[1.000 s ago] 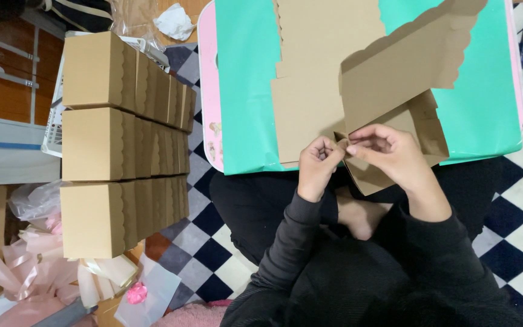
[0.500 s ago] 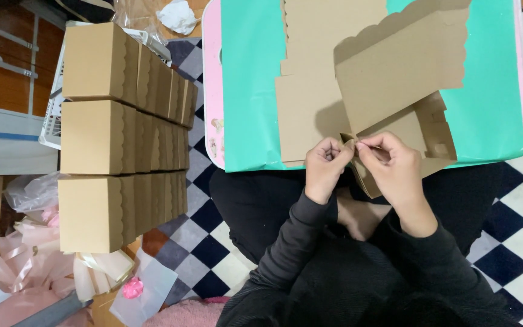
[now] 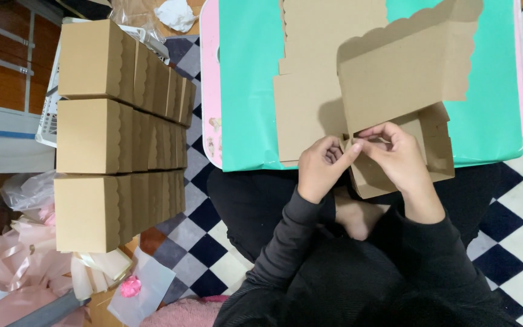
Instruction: The person assembles a flat-packed cardboard box by folding the side flaps and tucking the tabs into slots to form the box structure. The person works on a small table placed on the floor, handling the cardboard piece by hand.
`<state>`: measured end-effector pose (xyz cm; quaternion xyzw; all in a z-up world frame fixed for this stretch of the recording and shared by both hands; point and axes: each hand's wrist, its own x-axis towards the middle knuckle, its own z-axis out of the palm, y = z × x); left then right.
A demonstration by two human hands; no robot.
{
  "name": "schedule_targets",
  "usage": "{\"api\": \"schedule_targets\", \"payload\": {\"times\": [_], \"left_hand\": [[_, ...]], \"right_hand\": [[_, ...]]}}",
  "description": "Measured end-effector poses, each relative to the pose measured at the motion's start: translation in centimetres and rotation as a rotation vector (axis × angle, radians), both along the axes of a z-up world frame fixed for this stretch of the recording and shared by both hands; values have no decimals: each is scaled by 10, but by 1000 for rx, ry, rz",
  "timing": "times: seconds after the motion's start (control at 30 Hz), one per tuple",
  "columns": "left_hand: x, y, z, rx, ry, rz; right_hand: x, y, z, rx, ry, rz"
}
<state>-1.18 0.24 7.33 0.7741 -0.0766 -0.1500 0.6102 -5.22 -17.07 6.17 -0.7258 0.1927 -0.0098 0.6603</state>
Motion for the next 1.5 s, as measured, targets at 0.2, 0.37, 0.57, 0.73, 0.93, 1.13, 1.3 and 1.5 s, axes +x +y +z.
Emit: {"api": "schedule_targets", "payload": {"times": [0.2, 0.37, 0.57, 0.73, 0.93, 1.13, 1.3, 1.5], "left_hand": [[2, -7, 19, 248, -152, 66], [3, -11, 24, 225, -234, 114], [3, -24, 8, 298, -257, 132], [9, -28, 30, 372, -132, 39], [17, -27, -13, 469, -124, -13], [9, -26, 8, 515, -181, -31], [11, -19, -4, 347, -220, -77], [2, -20, 4, 239, -372, -83]], "right_hand": [[8, 6, 13, -185, 72, 64], [9, 4, 10, -178, 83, 77], [21, -3, 1, -426, 219, 166], [27, 1, 23, -652, 360, 375], [25, 14, 46, -755, 359, 519], [27, -1, 52, -283, 201, 377], [30, -13, 13, 150, 173, 333], [33, -23, -29, 464, 216, 245]]}}
